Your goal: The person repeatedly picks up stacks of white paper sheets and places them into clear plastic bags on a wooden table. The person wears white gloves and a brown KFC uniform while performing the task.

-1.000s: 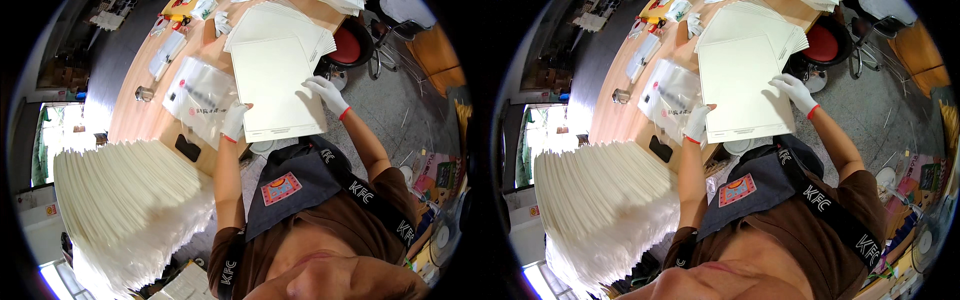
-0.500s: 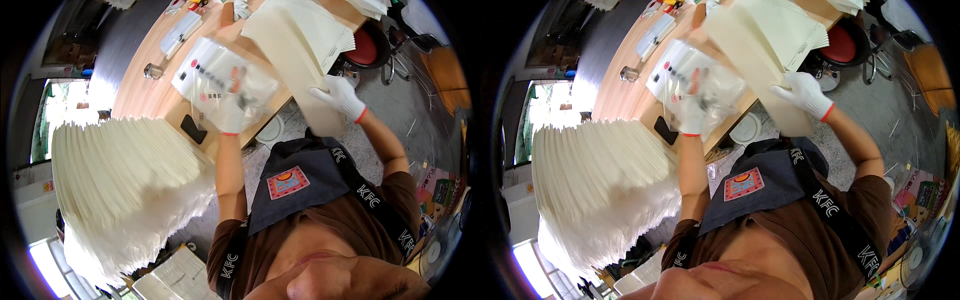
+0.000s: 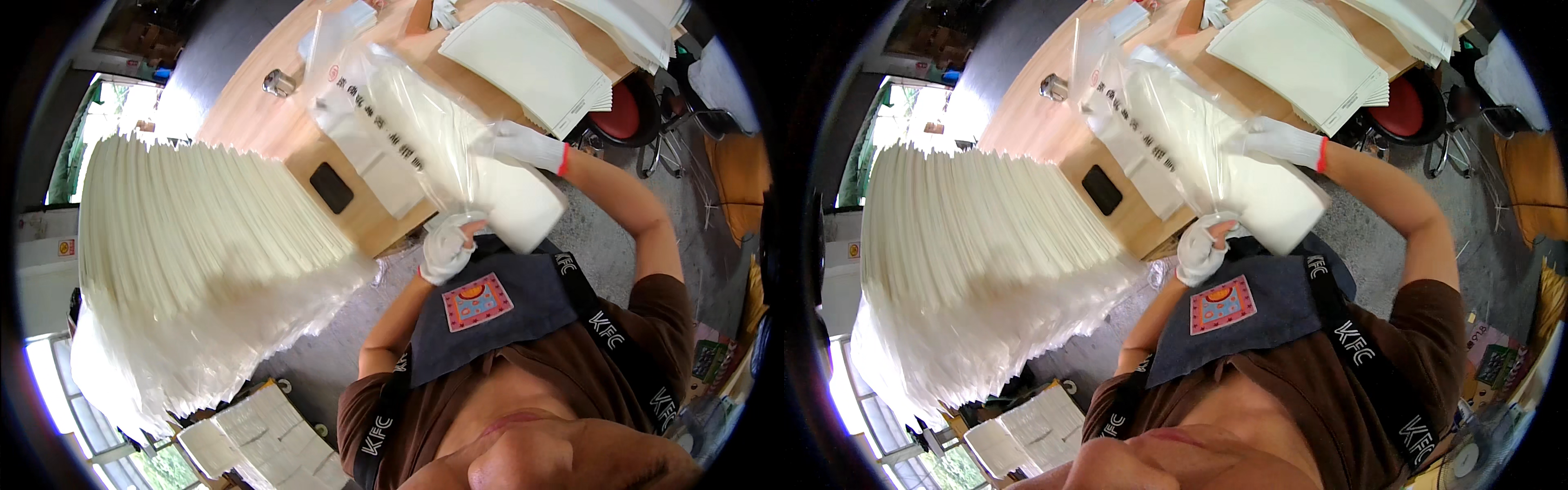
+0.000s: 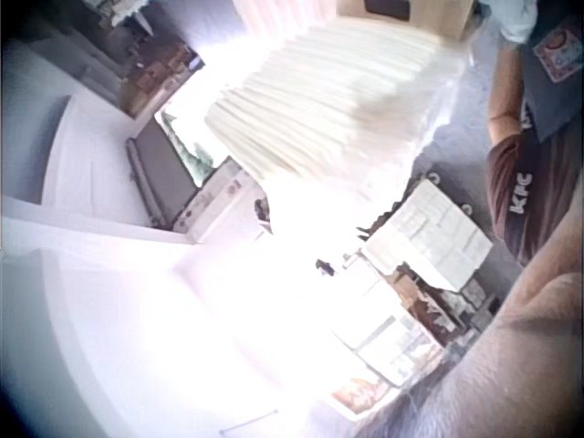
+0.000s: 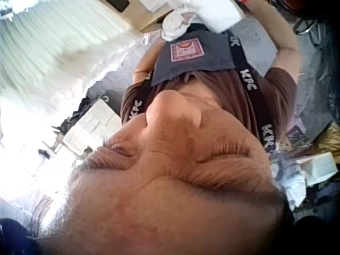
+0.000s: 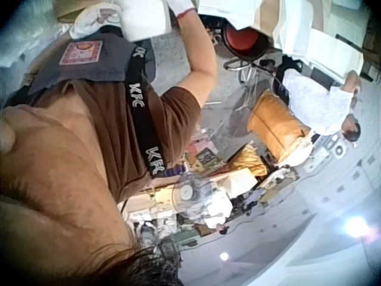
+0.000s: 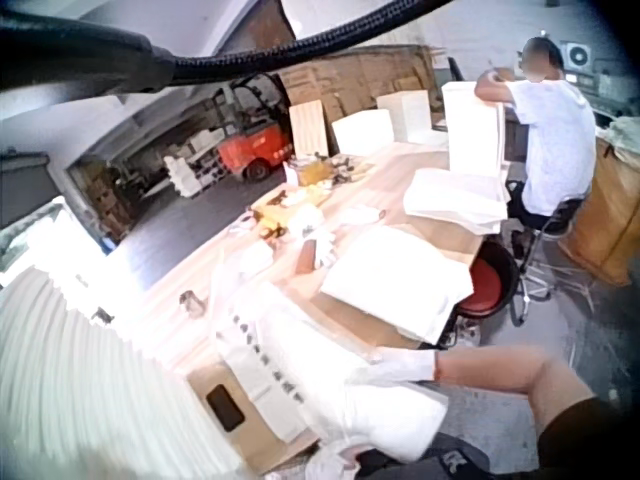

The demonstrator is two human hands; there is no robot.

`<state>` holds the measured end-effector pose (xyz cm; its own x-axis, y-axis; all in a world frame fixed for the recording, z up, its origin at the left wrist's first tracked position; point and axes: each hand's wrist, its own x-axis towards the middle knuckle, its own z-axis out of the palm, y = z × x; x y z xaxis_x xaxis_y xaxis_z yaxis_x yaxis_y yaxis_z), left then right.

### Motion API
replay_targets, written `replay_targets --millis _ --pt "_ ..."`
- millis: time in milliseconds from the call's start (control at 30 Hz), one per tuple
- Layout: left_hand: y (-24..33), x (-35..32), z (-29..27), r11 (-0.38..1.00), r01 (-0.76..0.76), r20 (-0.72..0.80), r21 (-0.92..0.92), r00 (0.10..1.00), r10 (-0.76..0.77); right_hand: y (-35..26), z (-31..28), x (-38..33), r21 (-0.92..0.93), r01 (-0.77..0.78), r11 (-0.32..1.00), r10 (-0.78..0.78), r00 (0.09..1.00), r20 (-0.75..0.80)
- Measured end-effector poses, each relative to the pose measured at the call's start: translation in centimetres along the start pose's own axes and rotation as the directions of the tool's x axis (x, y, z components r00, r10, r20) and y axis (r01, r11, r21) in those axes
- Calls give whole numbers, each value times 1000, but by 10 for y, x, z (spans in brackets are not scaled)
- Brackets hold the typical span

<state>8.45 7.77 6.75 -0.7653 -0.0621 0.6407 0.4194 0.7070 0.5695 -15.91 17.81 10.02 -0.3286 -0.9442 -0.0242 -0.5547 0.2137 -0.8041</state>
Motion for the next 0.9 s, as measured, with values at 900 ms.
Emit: replay_targets --millis 900 --pt "6 -123 -15 580 814 -446 18 526 -724 -25 63 -97 -640 -381 667 317 923 -219"
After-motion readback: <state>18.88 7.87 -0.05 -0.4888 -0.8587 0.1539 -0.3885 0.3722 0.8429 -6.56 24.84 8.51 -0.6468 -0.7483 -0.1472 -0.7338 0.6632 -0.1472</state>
